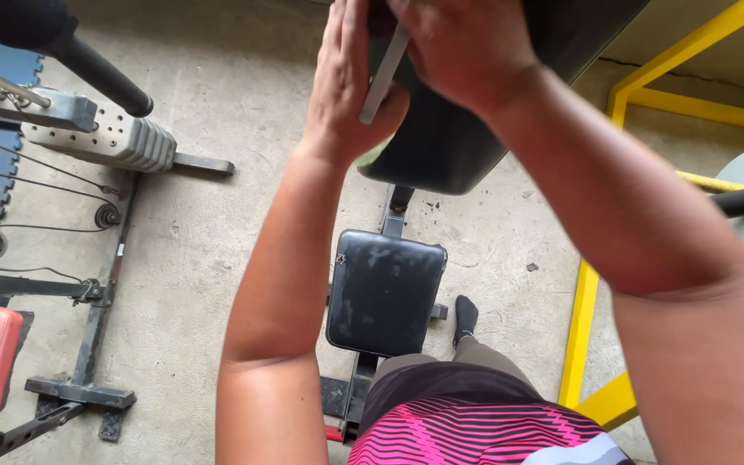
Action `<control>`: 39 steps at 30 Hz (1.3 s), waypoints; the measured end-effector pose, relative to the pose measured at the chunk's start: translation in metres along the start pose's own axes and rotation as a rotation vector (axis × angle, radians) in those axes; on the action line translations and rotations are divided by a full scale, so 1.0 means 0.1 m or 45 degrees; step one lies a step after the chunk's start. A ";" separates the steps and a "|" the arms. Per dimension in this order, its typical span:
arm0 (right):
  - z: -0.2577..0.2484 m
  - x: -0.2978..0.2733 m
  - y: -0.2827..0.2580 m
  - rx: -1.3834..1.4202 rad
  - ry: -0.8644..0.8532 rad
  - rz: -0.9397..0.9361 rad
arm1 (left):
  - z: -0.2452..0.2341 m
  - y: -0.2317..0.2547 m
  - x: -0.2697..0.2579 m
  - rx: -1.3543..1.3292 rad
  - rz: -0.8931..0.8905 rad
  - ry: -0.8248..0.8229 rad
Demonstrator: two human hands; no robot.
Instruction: The recorder is cleaning various pieces of weight training equipment in a gym using a spray bottle and a cloth.
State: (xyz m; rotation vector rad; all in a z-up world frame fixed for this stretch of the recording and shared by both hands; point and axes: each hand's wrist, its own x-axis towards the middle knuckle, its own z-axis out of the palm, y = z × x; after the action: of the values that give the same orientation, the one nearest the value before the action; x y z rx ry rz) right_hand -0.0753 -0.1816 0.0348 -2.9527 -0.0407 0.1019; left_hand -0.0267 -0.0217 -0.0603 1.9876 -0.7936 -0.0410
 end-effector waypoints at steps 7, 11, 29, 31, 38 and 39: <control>1.87 -0.02 0.21 -0.813 0.777 -0.515 | 0.79 -1.13 -0.93 0.234 0.227 0.181; 2.70 -0.14 0.19 -0.806 0.554 -0.584 | 1.11 -1.48 -1.48 0.172 -0.119 -0.001; 1.69 -0.61 0.98 -0.874 0.485 -0.638 | 1.34 -0.29 -0.94 0.488 -0.134 -0.124; 1.49 -0.55 1.01 -0.837 0.497 -0.556 | 1.04 -0.03 -0.69 0.497 -0.091 -0.132; 2.08 -0.39 0.80 -0.766 0.644 -0.444 | 0.95 -0.38 -0.88 0.617 0.045 -0.072; 2.27 -0.42 0.78 -0.764 0.642 -0.446 | 1.06 -0.49 -1.00 0.616 0.041 -0.073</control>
State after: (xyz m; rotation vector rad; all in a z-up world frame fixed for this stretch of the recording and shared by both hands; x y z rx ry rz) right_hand -0.1316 -0.2179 -0.1998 -3.3807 -0.6080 -0.8352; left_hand -0.1162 -0.0321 -0.1849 2.4355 -0.9373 0.1248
